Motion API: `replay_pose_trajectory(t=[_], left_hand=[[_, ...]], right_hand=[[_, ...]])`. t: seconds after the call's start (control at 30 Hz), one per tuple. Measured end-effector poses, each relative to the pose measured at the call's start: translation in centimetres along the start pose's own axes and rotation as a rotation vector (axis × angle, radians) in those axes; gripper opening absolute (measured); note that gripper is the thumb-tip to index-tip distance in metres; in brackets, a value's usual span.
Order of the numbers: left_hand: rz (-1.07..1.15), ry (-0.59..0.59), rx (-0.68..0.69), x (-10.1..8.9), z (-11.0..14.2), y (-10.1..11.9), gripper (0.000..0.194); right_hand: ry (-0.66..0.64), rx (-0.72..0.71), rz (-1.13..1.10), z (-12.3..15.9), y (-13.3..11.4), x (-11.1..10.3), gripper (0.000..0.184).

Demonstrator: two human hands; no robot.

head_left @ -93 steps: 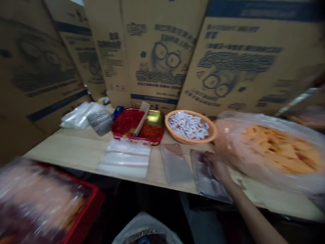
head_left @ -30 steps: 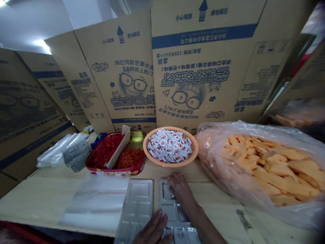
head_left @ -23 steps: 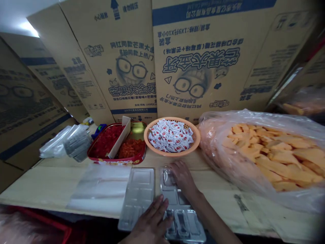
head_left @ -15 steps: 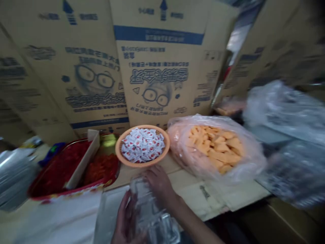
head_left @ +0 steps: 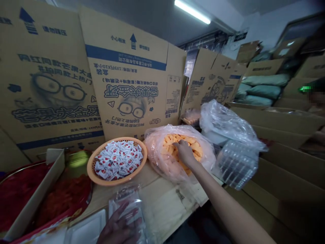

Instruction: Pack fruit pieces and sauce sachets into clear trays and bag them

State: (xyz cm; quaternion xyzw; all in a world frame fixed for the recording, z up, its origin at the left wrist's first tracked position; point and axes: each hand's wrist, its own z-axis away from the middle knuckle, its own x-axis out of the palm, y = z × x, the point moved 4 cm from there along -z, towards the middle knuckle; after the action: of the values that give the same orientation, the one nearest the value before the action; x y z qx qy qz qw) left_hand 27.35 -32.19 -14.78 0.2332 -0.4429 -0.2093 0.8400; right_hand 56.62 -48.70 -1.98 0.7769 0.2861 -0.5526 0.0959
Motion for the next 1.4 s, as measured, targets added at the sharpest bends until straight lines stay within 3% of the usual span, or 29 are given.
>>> replay_pose_trajectory(t=[0.17, 0.27, 0.37, 0.57, 0.67, 0.77, 0.87, 0.97, 1.17, 1.4], left_hand=[[-0.050, -0.033, -0.052, 0.4, -0.6, -0.2, 0.109], [-0.044, -0.048, -0.060, 0.9, -0.5, 0.1, 0.105], [-0.048, -0.054, -0.038, 1.8, 0.4, 0.8, 0.093], [-0.012, -0.138, 0.027, 3.1, 2.1, 1.8, 0.069], [0.022, -0.145, 0.055, 2.6, 2.2, 2.1, 0.066], [0.039, -0.155, 0.072, 1.8, 2.3, 2.6, 0.069], [0.039, -0.162, 0.079, 1.1, 2.6, 3.0, 0.068], [0.058, -0.153, 0.089, 0.3, 2.8, 3.0, 0.066], [0.060, -0.094, 0.097, -1.3, 2.9, 2.2, 0.059], [0.070, -0.043, 0.163, -2.7, 4.1, 2.6, 0.036]], right_hand=[[-0.027, -0.120, -0.042, -1.4, -0.1, 1.2, 0.027], [0.139, -0.093, -0.165, -0.9, 0.1, -0.1, 0.025], [0.303, -0.105, -0.500, 1.3, -2.0, -1.5, 0.017], [0.054, -0.522, -0.880, 7.5, -13.3, 0.5, 0.013], [-0.022, -0.656, -0.923, 8.9, -16.4, 2.2, 0.015], [-0.082, -0.791, -0.825, 9.1, -17.1, 3.3, 0.017], [-0.006, -0.852, -0.715, 8.8, -16.6, 3.5, 0.016], [0.047, -0.827, -0.725, 8.8, -16.4, 3.5, 0.014], [-0.016, -0.695, -0.762, 9.1, -18.0, 3.7, 0.013], [-0.159, -0.779, -0.740, 11.6, -22.0, 3.3, 0.005]])
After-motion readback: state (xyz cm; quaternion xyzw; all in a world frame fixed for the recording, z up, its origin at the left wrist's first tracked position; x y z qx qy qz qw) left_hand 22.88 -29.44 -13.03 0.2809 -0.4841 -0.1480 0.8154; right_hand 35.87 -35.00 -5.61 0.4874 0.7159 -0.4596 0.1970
